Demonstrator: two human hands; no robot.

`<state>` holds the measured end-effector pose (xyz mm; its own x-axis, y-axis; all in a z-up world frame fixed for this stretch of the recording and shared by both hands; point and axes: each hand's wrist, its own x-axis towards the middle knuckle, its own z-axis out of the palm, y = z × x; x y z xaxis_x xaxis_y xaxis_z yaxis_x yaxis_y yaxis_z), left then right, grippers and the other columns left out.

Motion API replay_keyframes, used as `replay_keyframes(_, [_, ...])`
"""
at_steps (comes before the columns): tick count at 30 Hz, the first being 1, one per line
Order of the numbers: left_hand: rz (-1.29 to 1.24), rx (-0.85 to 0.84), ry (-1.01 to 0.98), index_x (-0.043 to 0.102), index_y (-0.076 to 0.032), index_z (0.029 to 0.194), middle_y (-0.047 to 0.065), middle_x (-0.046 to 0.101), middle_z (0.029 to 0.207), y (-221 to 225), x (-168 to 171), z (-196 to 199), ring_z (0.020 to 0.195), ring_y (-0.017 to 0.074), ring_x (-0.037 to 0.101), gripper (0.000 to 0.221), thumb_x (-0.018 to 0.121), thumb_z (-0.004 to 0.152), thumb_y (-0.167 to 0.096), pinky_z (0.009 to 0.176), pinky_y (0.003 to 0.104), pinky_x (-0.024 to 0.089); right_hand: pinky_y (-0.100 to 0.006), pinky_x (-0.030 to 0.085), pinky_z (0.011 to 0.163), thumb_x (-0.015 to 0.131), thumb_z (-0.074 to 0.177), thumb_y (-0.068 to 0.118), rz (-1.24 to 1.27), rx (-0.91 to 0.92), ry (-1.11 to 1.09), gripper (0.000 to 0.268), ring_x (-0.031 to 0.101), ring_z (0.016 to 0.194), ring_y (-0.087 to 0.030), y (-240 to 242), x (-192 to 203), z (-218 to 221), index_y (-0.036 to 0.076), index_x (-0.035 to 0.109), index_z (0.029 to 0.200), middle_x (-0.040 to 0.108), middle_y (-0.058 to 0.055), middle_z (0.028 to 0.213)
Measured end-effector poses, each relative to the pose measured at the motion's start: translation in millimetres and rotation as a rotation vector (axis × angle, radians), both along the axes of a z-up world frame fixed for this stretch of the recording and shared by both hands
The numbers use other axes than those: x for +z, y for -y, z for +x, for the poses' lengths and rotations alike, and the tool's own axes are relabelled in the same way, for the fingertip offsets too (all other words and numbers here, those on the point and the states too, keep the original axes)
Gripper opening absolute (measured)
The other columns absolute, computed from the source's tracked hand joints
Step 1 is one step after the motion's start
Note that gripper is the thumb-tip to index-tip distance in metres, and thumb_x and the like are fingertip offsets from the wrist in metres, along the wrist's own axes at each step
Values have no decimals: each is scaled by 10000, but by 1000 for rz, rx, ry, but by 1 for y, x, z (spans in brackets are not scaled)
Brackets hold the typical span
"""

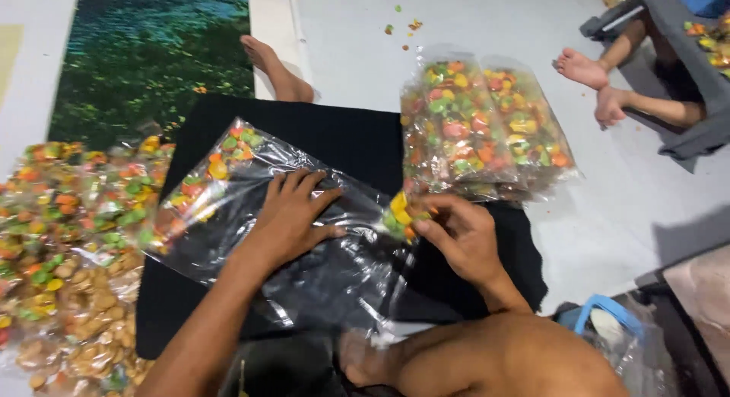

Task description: Packing small, individually wrapped candies into clear plastic bags by hand.

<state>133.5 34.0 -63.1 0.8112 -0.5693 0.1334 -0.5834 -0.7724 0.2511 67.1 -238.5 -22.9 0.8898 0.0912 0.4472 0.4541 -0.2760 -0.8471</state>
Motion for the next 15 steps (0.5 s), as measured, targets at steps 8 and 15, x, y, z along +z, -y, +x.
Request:
replay_keyframes(8, [-249,-130,20,717,-198,1068,64,658,1057,10,11,-17,1080,326,588,315,709,889,-457,902,502,443,-348,589,678,795,849,48,-85,-51,-31,201,700,764,-207,57,-11,-43,-63,764,1014,735,-179,893])
replay_keyframes(15, [-60,-4,7,628,-126,1183,80,628,1002,66,-27,-90,954,326,641,591,584,906,-645,671,478,552,-336,592,617,751,872,-13,38,-66,-168,209,646,671,-182,74,-39,-58,-123,719,1047,642,-185,812])
